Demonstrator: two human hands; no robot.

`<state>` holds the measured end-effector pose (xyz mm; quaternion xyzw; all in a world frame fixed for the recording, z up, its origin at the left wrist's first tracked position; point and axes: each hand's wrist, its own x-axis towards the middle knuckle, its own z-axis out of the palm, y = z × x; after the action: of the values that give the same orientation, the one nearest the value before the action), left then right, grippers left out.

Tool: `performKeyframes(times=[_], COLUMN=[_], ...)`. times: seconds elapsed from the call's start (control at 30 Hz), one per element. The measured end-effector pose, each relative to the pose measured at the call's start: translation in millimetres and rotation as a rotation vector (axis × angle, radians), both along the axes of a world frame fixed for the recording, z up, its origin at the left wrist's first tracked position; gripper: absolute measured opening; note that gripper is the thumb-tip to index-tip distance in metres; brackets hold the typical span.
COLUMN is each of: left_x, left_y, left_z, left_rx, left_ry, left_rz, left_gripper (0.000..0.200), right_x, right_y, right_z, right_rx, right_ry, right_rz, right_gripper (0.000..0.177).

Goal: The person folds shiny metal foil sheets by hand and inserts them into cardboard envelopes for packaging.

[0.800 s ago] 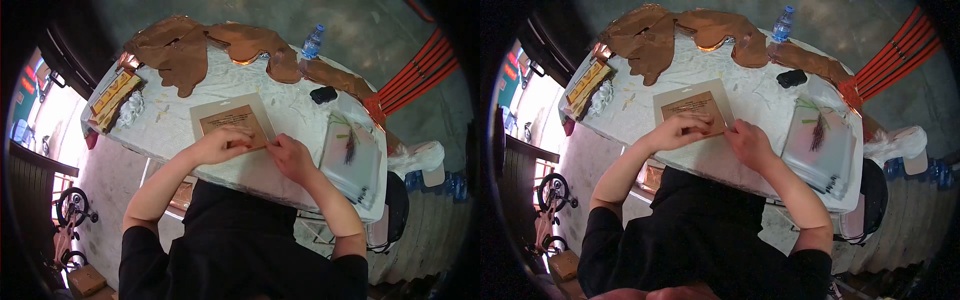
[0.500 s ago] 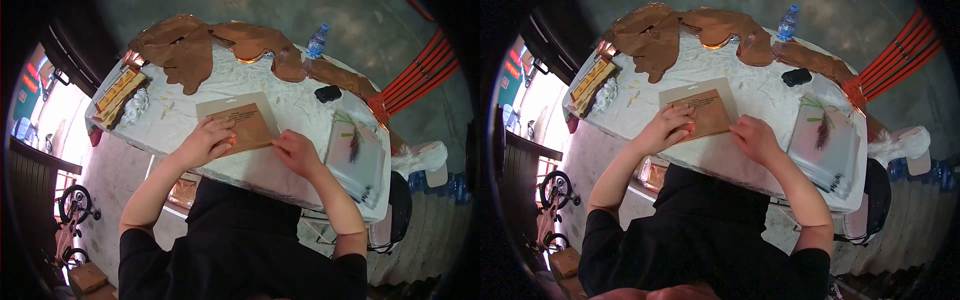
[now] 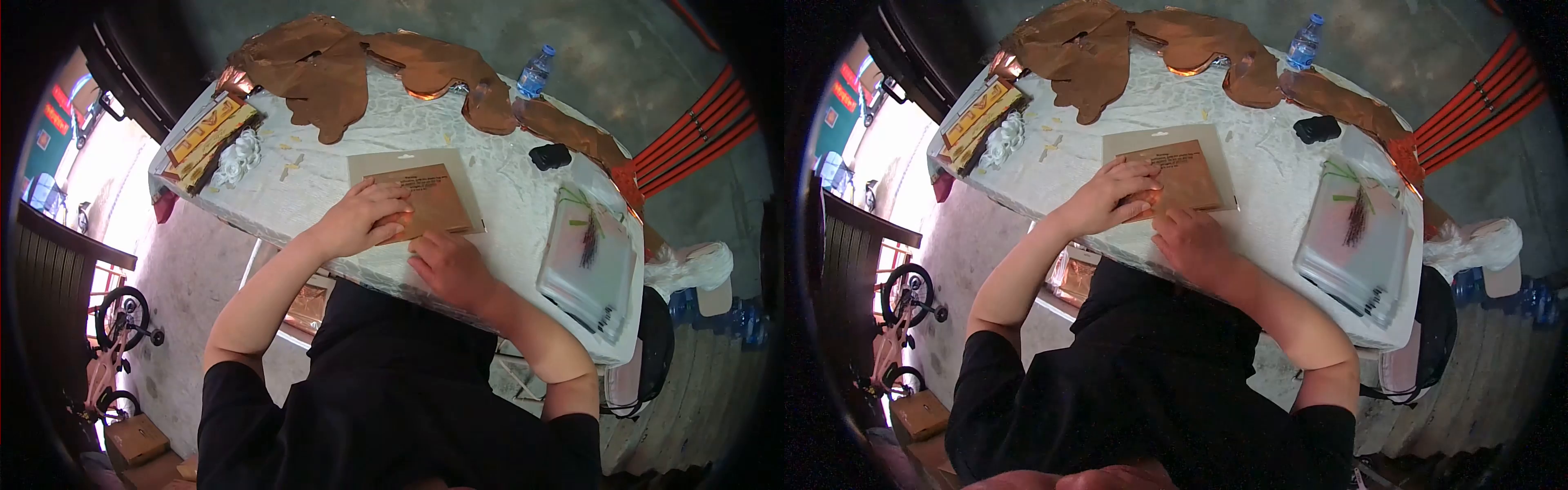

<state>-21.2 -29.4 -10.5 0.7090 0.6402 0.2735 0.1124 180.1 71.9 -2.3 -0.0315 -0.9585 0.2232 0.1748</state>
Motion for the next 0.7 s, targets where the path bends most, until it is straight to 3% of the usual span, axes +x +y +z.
performKeyframes(times=[0.1, 0.17, 0.3, 0.37, 0.5, 0.57, 0.7], left_x=[1.2, -1.0, -2.2, -1.6, -1.8, -1.3, -2.6], left_y=[-0.4, 1.0, 1.6, 1.5, 1.9, 2.1, 2.1], left_z=[1.9, -3.4, -5.5, -4.8, -5.3, -5.0, -7.2], left_rx=[0.002, 0.014, 0.036, 0.044, 0.06, 0.055, 0.041], left_ry=[-0.008, -0.019, -0.023, -0.022, -0.008, -0.001, -0.022], left_rz=[0.012, 0.011, 0.007, 0.002, -0.003, 0.006, 0.002], left_gripper=[0.033, 0.033, 0.032, 0.032, 0.031, 0.031, 0.031], right_x=[-7.5, -16.9, -17.4, -14.0, -18.2, -21.5, -17.7], right_y=[3.6, 2.2, -13.8, -16.9, -12.7, -13.9, -21.3], right_z=[2.2, -6.4, -0.2, 4.7, 7.4, -2.4, -6.7], right_rx=[0.006, 0.075, 0.066, -0.043, -0.041, 0.06, 0.079], right_ry=[-0.161, 0.166, 0.173, -0.123, -0.266, 0.164, 0.23], right_rz=[0.014, 0.122, 0.037, -0.011, 0.034, 0.121, 0.104], right_gripper=[0.014, 0.013, 0.013, 0.015, 0.019, 0.017, 0.014])
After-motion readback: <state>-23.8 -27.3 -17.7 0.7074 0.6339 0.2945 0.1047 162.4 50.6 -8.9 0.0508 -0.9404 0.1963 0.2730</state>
